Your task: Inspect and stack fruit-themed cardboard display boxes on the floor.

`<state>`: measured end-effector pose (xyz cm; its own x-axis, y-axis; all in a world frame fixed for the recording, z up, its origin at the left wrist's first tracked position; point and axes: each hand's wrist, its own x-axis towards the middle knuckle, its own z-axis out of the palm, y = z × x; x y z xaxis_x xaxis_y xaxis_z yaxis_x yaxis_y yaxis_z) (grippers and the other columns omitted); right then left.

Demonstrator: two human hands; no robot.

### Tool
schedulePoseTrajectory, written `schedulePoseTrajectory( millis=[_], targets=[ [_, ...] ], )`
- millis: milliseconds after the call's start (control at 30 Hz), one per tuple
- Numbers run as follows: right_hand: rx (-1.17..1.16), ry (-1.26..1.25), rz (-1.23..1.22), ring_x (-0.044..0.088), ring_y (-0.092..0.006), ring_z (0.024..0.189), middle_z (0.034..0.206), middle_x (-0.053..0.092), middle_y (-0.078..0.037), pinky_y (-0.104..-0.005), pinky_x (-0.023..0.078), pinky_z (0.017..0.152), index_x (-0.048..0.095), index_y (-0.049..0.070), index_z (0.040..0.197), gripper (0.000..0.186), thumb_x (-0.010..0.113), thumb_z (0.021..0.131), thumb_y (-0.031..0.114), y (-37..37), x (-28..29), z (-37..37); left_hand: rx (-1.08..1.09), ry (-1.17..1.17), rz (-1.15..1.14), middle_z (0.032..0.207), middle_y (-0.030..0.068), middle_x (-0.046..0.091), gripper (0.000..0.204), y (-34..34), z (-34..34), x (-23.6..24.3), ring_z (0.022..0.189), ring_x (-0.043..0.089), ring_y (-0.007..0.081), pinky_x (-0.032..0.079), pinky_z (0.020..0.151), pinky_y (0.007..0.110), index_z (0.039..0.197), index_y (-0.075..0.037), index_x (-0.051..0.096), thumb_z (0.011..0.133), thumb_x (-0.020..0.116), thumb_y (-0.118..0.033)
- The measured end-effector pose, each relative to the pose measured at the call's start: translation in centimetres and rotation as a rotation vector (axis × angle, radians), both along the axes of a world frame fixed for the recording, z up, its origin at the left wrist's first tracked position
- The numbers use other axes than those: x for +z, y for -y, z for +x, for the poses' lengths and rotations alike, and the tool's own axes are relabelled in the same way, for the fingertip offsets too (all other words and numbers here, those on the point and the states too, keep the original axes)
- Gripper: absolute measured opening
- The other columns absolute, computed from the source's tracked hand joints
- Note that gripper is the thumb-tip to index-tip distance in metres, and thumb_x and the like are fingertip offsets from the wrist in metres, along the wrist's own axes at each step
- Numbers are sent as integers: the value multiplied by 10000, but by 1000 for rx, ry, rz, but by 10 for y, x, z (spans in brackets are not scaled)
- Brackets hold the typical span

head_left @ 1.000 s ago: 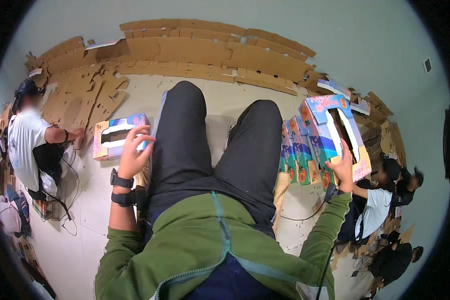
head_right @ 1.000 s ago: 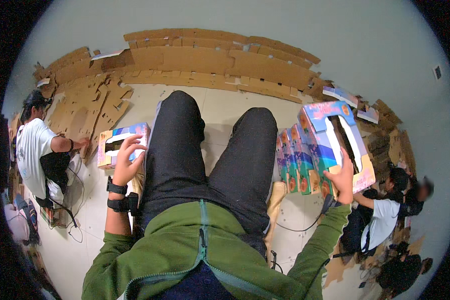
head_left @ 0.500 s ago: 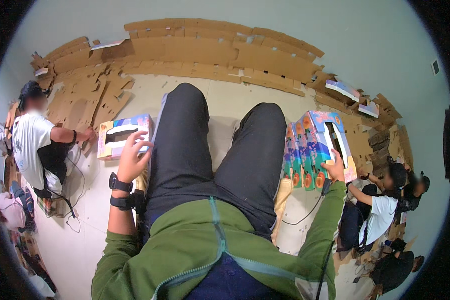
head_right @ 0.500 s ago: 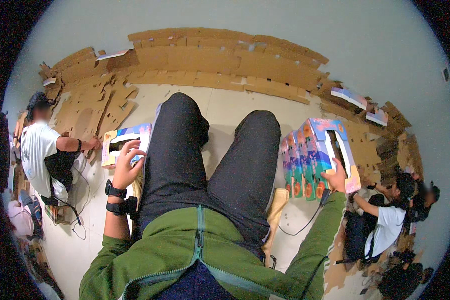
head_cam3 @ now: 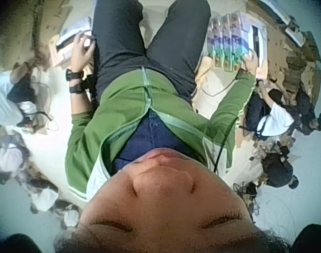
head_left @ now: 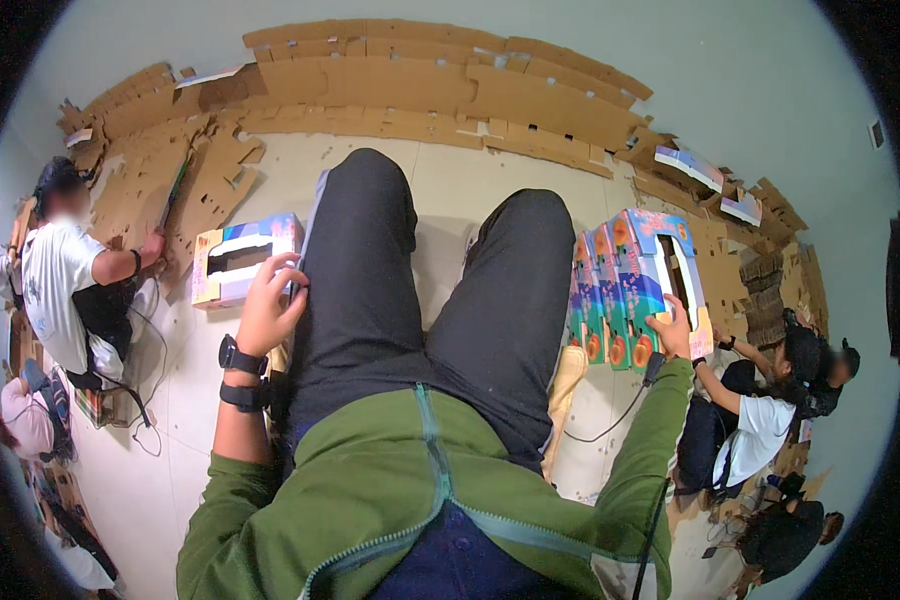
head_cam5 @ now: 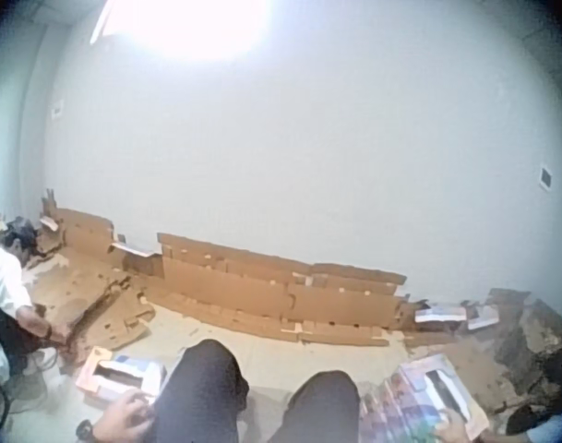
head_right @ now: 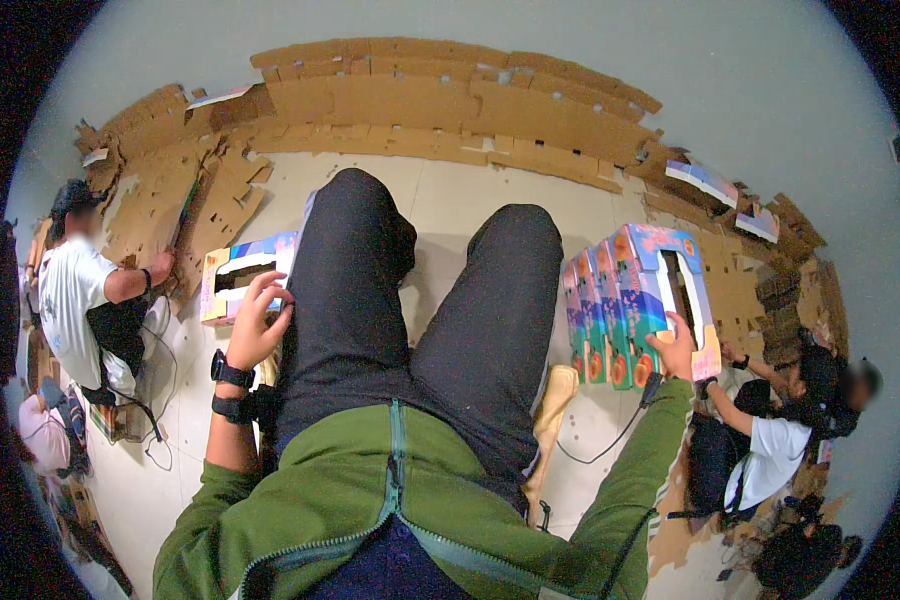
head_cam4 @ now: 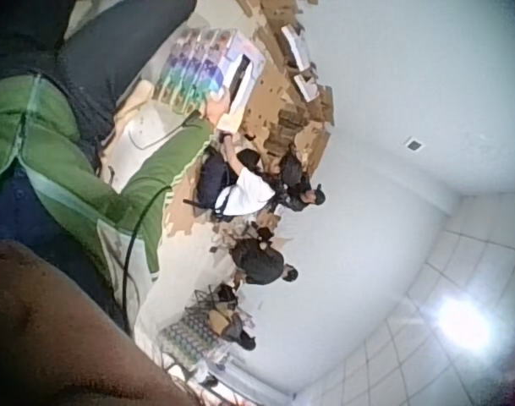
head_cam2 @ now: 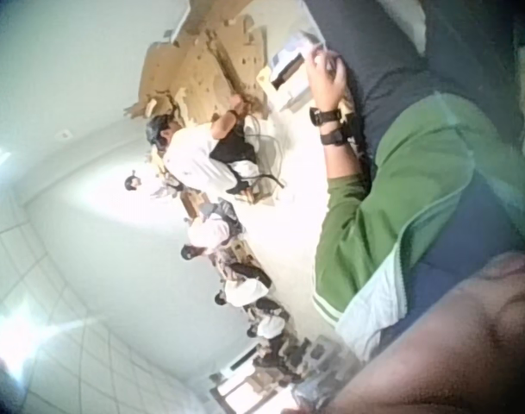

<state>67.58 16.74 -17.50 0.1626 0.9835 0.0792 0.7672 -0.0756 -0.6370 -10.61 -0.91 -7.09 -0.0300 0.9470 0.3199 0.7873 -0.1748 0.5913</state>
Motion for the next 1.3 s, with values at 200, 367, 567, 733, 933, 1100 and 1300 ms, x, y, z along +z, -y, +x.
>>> schedulePoseTrajectory(
  millis=[200, 367, 567, 733, 933, 1100, 1300],
  targets=[
    [6, 45, 1, 613, -290, 1289, 1404, 641, -176, -402, 478, 1110, 589, 81, 1471, 794, 904, 742, 84, -8, -6, -8, 8, 8, 5, 1337, 178, 630, 156, -3, 9, 1, 1241, 610, 416, 487, 1068, 450, 1020, -20, 619, 879, 685, -15],
    [15, 97, 19, 618, -336, 1335, 1425, 660, -189, -427, 469, 1141, 610, 51, 1460, 776, 917, 758, 172, -11, -20, -14, 30, 20, 2, 1330, 185, 626, 148, -5, 14, -2, 1236, 609, 422, 484, 1068, 448, 1024, -12, 599, 887, 656, -15],
    [18, 178, -4, 622, -360, 1330, 1416, 663, -196, -438, 482, 1118, 613, 49, 1454, 735, 901, 797, 209, -12, -20, -18, 33, 21, 10, 1342, 170, 609, 149, -8, 16, -6, 1209, 611, 355, 495, 1022, 389, 1035, -9, 586, 894, 632, 5],
    [7, 167, 35, 636, -378, 1300, 1400, 668, -209, -454, 494, 1094, 619, 70, 1463, 729, 896, 810, 237, -17, -24, -29, 53, -2, 6, 1337, 165, 611, 149, -9, 19, -7, 1195, 612, 346, 496, 1012, 383, 1033, -8, 584, 893, 632, 3],
    [-31, 237, 136, 647, -409, 1240, 1335, 682, -215, -476, 502, 1054, 620, 100, 1484, 726, 861, 846, 346, -33, -41, -41, 59, 67, -7, 1321, 192, 621, 157, -4, 17, -3, 1222, 608, 427, 487, 1062, 457, 1023, -8, 591, 880, 655, -17],
    [-40, 313, 187, 626, -407, 1257, 1339, 668, -218, -490, 496, 1052, 609, 113, 1497, 743, 837, 857, 414, -38, -50, -39, -17, -24, -10, 1324, 186, 613, 143, -5, -7, -1, 1232, 609, 407, 484, 1074, 448, 1004, -31, 631, 877, 695, -46],
    [-203, 598, 207, 423, -473, 1465, 1550, 485, -288, -560, 353, 1195, 608, 178, 1508, 703, 771, 920, 528, -20, -39, -69, 33, -129, -196, 1106, 149, 685, 158, -26, -97, -6, 1129, 654, 359, 522, 996, 439, 990, -38, 677, 890, 744, -141]
  ],
)
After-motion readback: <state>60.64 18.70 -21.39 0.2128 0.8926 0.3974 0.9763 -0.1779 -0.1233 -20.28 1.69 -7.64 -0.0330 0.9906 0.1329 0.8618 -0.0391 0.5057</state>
